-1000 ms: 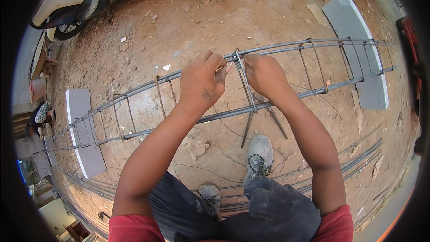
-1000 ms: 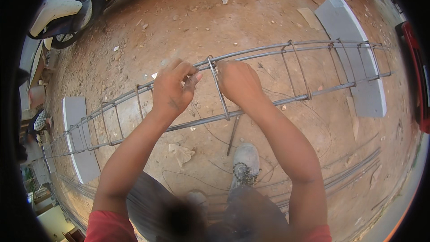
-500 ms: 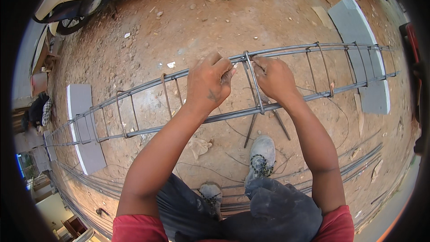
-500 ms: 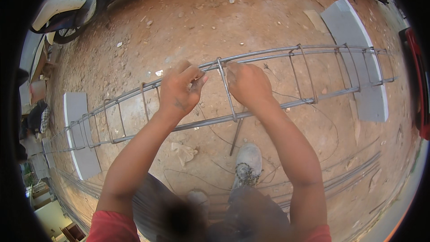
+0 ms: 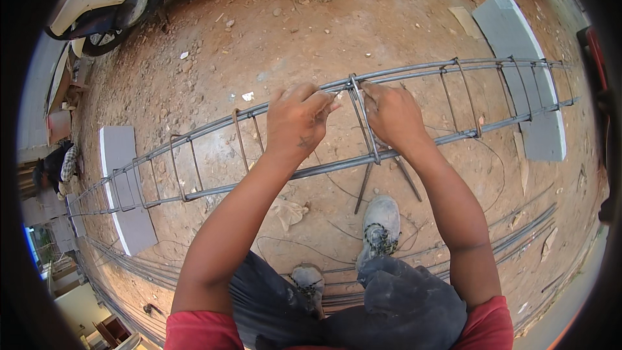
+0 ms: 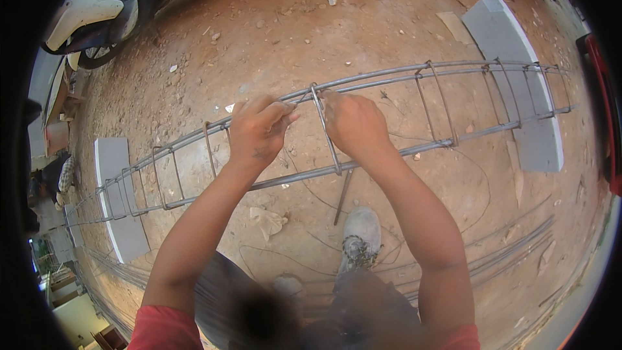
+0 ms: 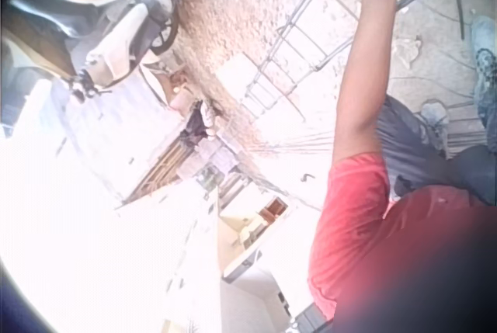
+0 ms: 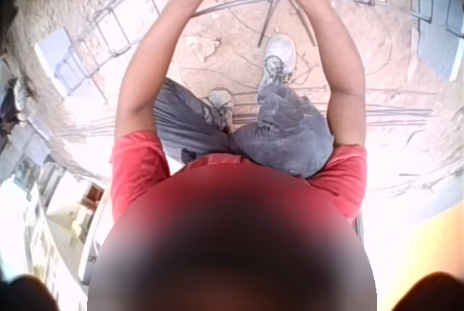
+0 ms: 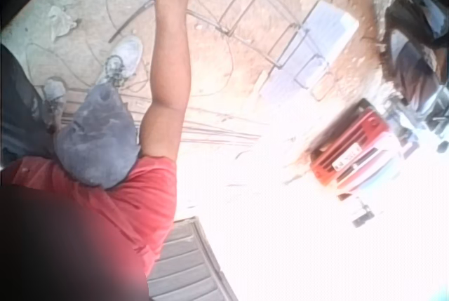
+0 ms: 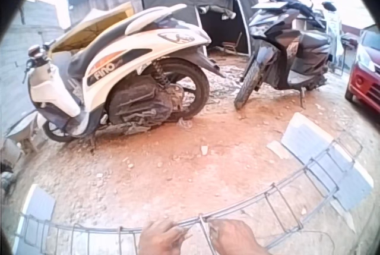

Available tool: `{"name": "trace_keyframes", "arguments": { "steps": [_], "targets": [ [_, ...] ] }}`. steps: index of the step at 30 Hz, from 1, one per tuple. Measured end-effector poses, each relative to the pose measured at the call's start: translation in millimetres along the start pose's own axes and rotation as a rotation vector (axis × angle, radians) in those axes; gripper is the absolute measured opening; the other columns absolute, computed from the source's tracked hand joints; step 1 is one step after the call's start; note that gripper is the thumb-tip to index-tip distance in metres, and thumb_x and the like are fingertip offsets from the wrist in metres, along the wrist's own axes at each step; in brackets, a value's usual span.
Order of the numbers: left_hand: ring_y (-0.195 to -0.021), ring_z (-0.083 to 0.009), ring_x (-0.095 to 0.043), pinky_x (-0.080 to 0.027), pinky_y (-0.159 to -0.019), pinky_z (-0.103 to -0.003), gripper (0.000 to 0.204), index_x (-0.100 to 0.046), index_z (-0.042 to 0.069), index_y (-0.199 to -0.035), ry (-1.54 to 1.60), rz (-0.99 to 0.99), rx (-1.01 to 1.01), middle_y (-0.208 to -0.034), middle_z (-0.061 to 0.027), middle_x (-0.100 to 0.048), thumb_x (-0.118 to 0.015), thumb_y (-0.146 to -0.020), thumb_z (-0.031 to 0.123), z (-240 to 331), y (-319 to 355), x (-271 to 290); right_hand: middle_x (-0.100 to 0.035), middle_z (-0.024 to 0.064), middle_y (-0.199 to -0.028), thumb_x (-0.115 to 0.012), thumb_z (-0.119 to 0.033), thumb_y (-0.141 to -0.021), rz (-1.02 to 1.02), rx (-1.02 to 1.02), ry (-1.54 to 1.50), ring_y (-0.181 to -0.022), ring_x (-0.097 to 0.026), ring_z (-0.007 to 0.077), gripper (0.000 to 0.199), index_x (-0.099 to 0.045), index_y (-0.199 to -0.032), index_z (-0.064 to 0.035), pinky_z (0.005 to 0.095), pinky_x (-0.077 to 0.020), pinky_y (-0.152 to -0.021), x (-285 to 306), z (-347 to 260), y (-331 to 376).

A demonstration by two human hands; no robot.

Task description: The person assembles a rebar cage by tying intersecting steel bars with wire. They wrap wire around each intersection by hand and then use pliers to twist and secure the wire, repeating this process along the length of the cage.

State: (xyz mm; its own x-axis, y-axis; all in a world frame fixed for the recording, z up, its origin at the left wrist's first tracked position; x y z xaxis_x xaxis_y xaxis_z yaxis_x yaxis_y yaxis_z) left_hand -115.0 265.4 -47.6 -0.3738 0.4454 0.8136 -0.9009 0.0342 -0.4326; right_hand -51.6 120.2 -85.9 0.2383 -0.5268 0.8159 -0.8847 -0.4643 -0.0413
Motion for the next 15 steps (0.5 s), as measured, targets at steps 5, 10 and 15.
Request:
{"name": "trace_keyframes", "arguments": {
  "steps": [5,10,15],
  "targets": [
    [-0.069,-0.0241,-0.061,-0.043,-0.065,-0.036,0.011,-0.068,0.006,-0.084,0.124,-0.014,0.0,-0.08,-0.0061,-0.064,-0.073,-0.083,0.015,1.5,-7.0,-2.0,-0.068,0.0216,-0.086,-0.054,-0.011,-0.083,-0.01,-0.021,0.006,-0.084,-0.066,0.039,0.031,-0.07,-0.11,-0.0069,0.0493,-0.0518,-0.074,-1.9,1.4,-0.5],
    [-0.066,-0.0249,-0.06,-0.046,-0.063,-0.036,0.009,-0.068,0.005,-0.085,0.209,-0.056,0.08,-0.08,-0.0096,-0.062,-0.069,-0.087,0.014,-2.6,-12.5,-3.8,-0.069,0.0196,-0.086,-0.051,-0.011,-0.084,-0.062,-0.008,0.072,-0.085,-0.066,0.0376,0.033,-0.069,-0.111,-0.0074,0.0482,-0.0524,-0.073,-2.4,1.4,-0.8],
    [-0.07,-0.0244,-0.06,-0.047,-0.063,-0.035,0.012,-0.068,0.004,-0.087,0.168,-0.059,0.085,-0.08,-0.0102,-0.061,-0.069,-0.087,0.015,-3.9,-13.7,-2.1,-0.069,0.0185,-0.085,-0.051,-0.011,-0.085,-0.096,0.015,0.14,-0.083,-0.067,0.0361,0.032,-0.069,-0.111,-0.0076,0.0477,-0.0526,-0.071,-3.3,1.9,-2.0]
  ]
}}
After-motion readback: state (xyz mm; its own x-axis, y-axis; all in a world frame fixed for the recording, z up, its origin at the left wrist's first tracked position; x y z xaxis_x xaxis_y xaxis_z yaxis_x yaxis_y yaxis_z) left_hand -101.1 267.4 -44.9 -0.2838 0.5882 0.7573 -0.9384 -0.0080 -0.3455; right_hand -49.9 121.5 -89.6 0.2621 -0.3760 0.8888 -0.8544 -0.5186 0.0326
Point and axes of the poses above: each hand's wrist, its own y-axis away from the middle knuckle, its own x-axis out of the back of the hand, z = x × y, the point moved 7 cm from there along -y, towards the middle knuckle
